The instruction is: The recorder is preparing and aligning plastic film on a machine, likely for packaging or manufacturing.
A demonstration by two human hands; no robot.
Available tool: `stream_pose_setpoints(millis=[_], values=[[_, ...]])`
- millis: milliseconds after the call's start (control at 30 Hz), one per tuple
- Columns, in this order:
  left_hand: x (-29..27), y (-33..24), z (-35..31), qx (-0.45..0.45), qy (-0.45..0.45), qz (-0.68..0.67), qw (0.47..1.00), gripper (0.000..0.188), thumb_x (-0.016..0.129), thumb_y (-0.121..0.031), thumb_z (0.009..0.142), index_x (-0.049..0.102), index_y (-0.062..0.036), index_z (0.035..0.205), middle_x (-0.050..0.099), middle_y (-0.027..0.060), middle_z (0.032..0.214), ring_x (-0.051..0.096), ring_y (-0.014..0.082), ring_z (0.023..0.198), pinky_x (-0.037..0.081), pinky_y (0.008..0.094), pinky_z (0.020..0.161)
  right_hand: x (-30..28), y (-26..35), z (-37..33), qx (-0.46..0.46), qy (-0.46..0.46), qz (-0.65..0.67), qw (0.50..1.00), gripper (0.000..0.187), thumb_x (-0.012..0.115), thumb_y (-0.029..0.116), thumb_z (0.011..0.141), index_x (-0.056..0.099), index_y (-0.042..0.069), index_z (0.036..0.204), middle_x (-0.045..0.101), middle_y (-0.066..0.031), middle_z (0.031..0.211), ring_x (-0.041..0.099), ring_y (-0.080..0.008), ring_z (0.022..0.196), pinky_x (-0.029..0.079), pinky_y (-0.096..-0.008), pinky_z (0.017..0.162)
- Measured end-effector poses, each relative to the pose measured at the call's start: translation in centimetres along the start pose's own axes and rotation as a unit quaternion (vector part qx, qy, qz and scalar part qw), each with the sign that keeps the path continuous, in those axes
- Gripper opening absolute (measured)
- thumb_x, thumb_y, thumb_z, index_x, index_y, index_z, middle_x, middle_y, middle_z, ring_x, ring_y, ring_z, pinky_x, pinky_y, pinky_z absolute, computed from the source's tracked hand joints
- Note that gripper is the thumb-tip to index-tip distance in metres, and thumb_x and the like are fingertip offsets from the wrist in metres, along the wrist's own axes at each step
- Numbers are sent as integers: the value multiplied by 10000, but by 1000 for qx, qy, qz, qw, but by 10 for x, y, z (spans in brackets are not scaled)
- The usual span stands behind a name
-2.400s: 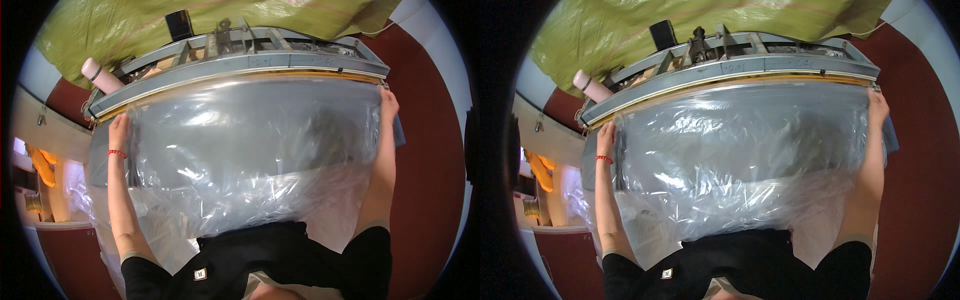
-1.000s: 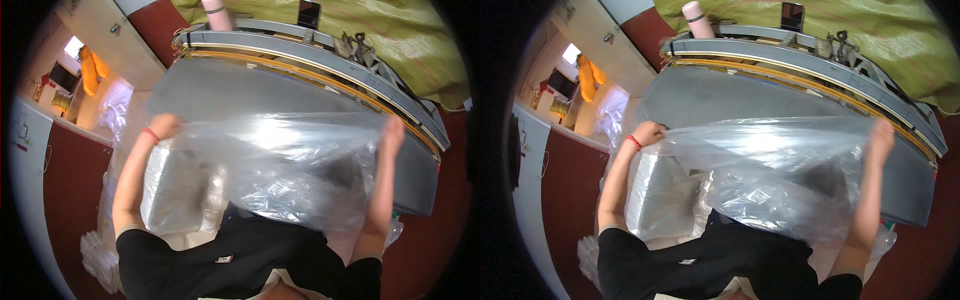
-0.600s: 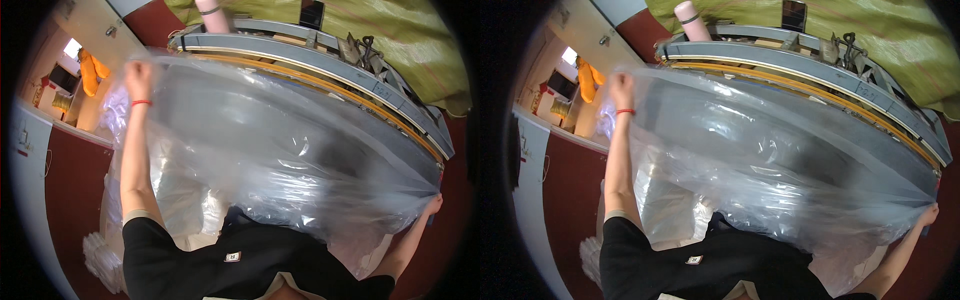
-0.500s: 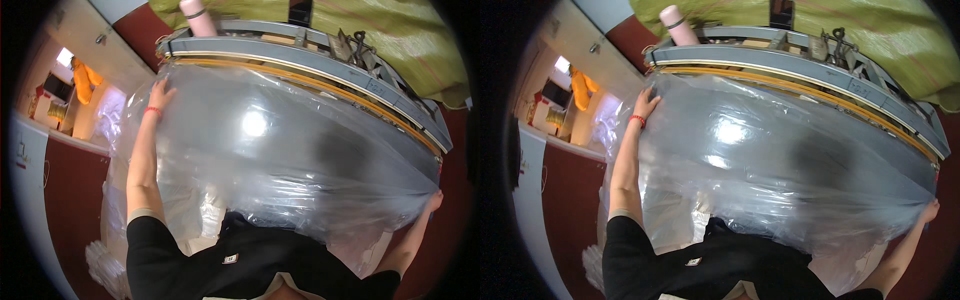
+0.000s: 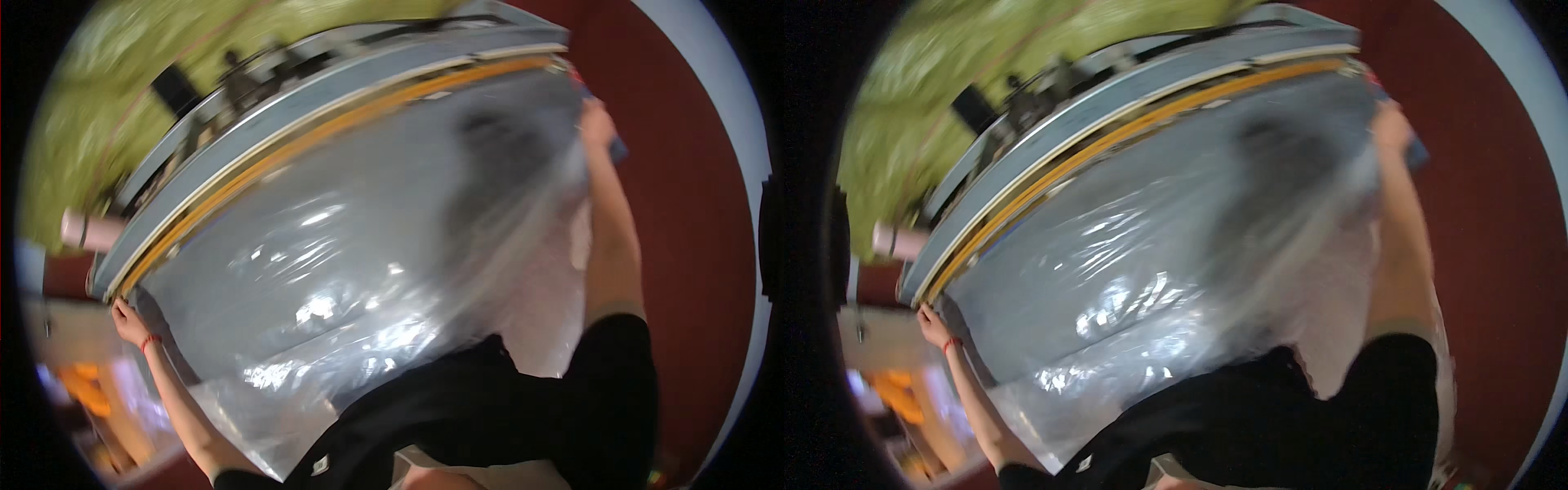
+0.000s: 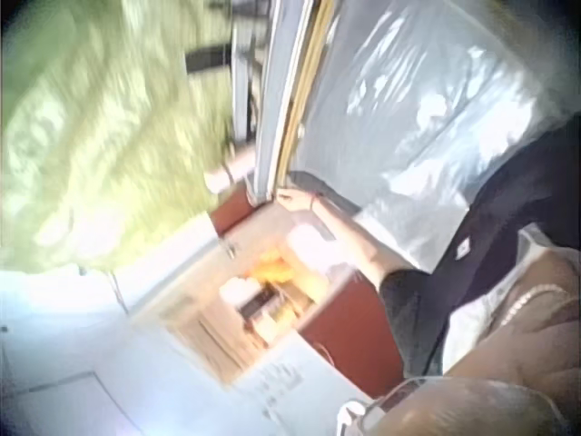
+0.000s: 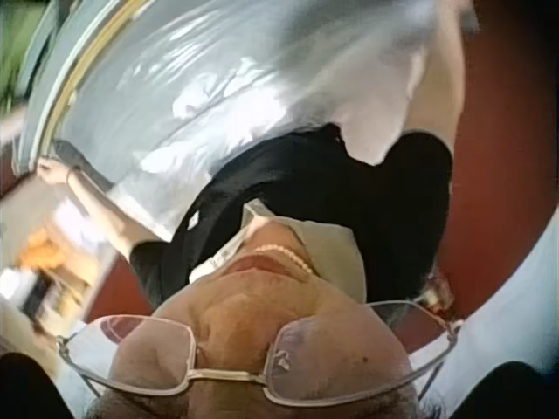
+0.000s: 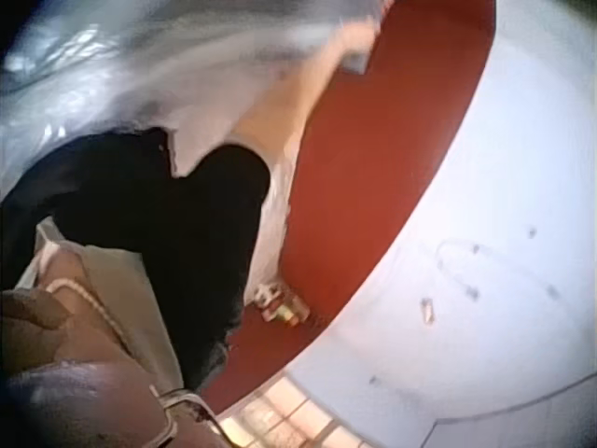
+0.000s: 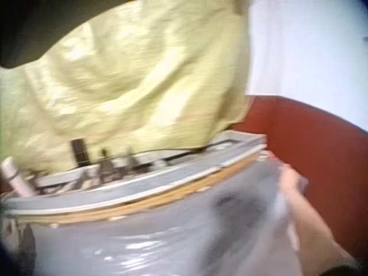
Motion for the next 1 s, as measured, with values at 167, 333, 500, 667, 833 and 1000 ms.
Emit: stream_pose_setpoints(millis=[167,333,500,667,833,1000], values=[[87,-344,-190,58,404,-315,857,268,510,-187,845,516,-13,1049,534,15,820,488,94,705,412,218,663,8,-25,6,7,-37,212,977,314,389,333,849,498,42,896,566,-214,874,531,-385,844,398,-474,713],[123,-529,-389,109,744,-440,490,278,515,-150,833,516,-12,1075,557,94,1056,534,140,922,410,250,815,9,-31,5,27,-36,291,956,307,408,329,838,504,46,907,568,-207,878,524,-398,848,401,-467,726],[139,-592,-501,4,787,-431,442,456,577,-115,781,415,29,1183,545,73,1040,524,120,897,410,237,795,16,-36,11,38,-49,326,943,301,422,336,833,512,61,913,570,-204,870,523,-402,848,406,-464,725],[83,-551,-488,63,886,-372,269,233,609,-115,763,569,12,954,588,43,832,535,83,731,430,241,648,17,-32,5,6,-60,348,935,262,462,280,836,522,28,873,573,-201,827,547,-369,811,421,-414,698],[-3,-447,-379,185,829,-446,282,153,659,-72,716,595,-3,837,600,55,767,550,125,706,431,260,637,22,-27,5,-44,-48,387,920,260,449,255,854,530,9,830,539,-92,742,491,-162,730,407,-322,700],[-69,-228,-262,-127,785,-291,532,322,639,84,632,561,-8,931,605,41,860,555,108,774,448,240,669,25,-30,13,-70,-37,420,904,255,459,240,833,571,23,908,595,-119,869,549,-204,832,407,-313,756]])
Point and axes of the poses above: each hand's wrist, its own z-axis towards the middle knuckle, its own x-axis out of the palm, y = z × x, the point moved 5 cm from there along z, towards the middle knuckle
